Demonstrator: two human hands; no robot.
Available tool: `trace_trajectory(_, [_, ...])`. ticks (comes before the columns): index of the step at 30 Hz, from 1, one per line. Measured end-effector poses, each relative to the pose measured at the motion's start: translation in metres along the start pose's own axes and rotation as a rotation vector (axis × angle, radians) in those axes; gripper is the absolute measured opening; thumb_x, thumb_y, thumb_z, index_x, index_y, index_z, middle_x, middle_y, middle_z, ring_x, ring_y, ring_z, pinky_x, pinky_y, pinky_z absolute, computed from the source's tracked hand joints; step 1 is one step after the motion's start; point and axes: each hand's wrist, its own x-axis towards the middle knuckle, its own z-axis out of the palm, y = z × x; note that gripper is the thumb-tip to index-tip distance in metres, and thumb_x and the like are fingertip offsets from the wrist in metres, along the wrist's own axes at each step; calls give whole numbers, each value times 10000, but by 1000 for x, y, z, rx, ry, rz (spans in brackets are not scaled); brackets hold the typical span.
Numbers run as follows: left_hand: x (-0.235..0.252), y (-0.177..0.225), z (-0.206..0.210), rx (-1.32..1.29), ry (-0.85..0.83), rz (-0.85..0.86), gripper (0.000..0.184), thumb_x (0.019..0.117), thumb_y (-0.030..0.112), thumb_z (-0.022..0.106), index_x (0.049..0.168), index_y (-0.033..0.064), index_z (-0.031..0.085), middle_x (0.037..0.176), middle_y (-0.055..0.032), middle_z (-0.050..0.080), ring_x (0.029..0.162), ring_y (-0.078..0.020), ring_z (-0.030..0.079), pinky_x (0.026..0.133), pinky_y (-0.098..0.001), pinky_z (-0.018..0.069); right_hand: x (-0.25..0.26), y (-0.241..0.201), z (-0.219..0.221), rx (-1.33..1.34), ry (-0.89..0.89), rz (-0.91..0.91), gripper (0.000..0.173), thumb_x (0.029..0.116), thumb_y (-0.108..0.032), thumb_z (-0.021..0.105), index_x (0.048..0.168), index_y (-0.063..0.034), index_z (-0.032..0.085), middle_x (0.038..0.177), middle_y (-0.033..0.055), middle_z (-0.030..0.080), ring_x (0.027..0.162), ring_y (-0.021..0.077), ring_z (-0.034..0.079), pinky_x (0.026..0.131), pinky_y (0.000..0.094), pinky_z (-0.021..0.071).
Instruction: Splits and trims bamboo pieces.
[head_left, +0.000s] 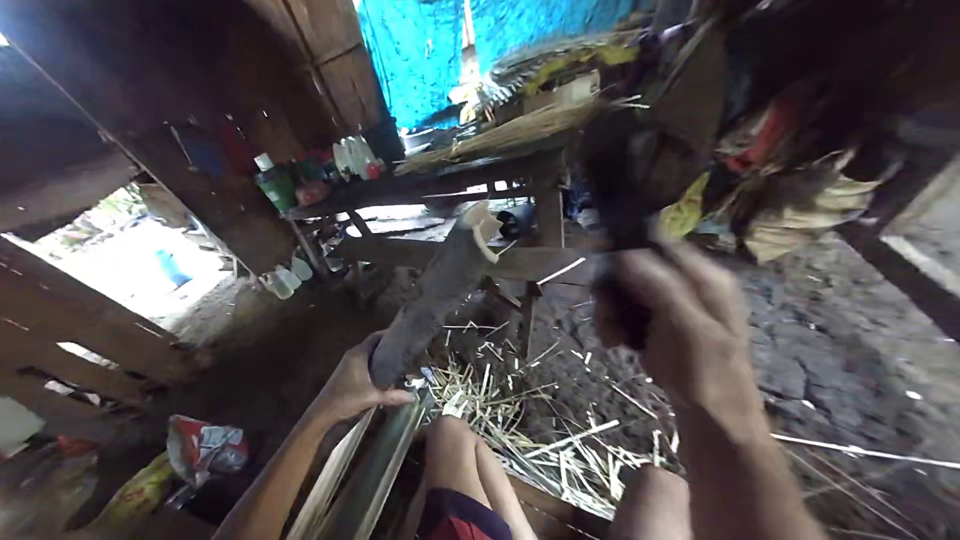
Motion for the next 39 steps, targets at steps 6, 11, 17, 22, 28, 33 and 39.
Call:
trace_trajectory(6, [-22,8,106,338,183,139,859,665,437,916,1333,-18,626,1241,-215,685,1130,-370,678,961,-550,548,-84,81,-26,196,258,427,590,949,-316,578,1448,-107,342,797,-122,612,579,-1,576,532,178,522])
trace_trajectory(11, [-37,14,182,355,86,264,792,652,484,882,1282,46,686,1180,-164,724,1057,-352,711,898,-576,561,-165,112,-50,253,118,384,424,787,-201,808,1184,-233,661,1068,-189,718,1030,-57,649,924,216,549])
trace_trajectory(17, [-38,6,213,369,-4,329,771,666,467,869,1256,8,679,1157,-183,720,1036,-362,715,870,-539,585,-180,120,-72,197,242,357,827,541,-450,946,1260,-182,639,1075,-132,723,998,-15,669,878,242,577])
trace_trajectory(22, [-36,8,223,388,32,337,619,681,377,858,1142,-13,722,1031,-179,750,921,-343,743,803,-509,598,-179,129,-67,278,394,335,854,540,-511,953,1229,-146,605,1035,-88,728,959,30,690,845,272,595])
trace_trajectory(28, [-30,8,220,378,-20,305,578,705,333,863,1136,-24,718,1030,-190,753,919,-359,747,798,-535,595,-174,128,-63,233,462,387,929,489,-544,962,1225,-156,549,987,-123,718,908,2,691,796,250,605])
trace_trajectory(33, [-21,11,222,428,-11,304,471,722,305,860,1040,-21,742,816,-191,747,692,-366,740,610,-537,574,-167,130,-65,261,509,352,764,541,-449,971,1173,-209,616,996,-111,735,853,8,693,729,231,597])
trace_trajectory(39, [-6,21,217,453,-160,306,550,739,324,857,1132,-35,718,750,-225,720,649,-433,716,595,-605,555,-172,120,-82,235,449,391,677,760,-548,795,1228,-125,548,943,-141,686,797,-22,638,723,207,552])
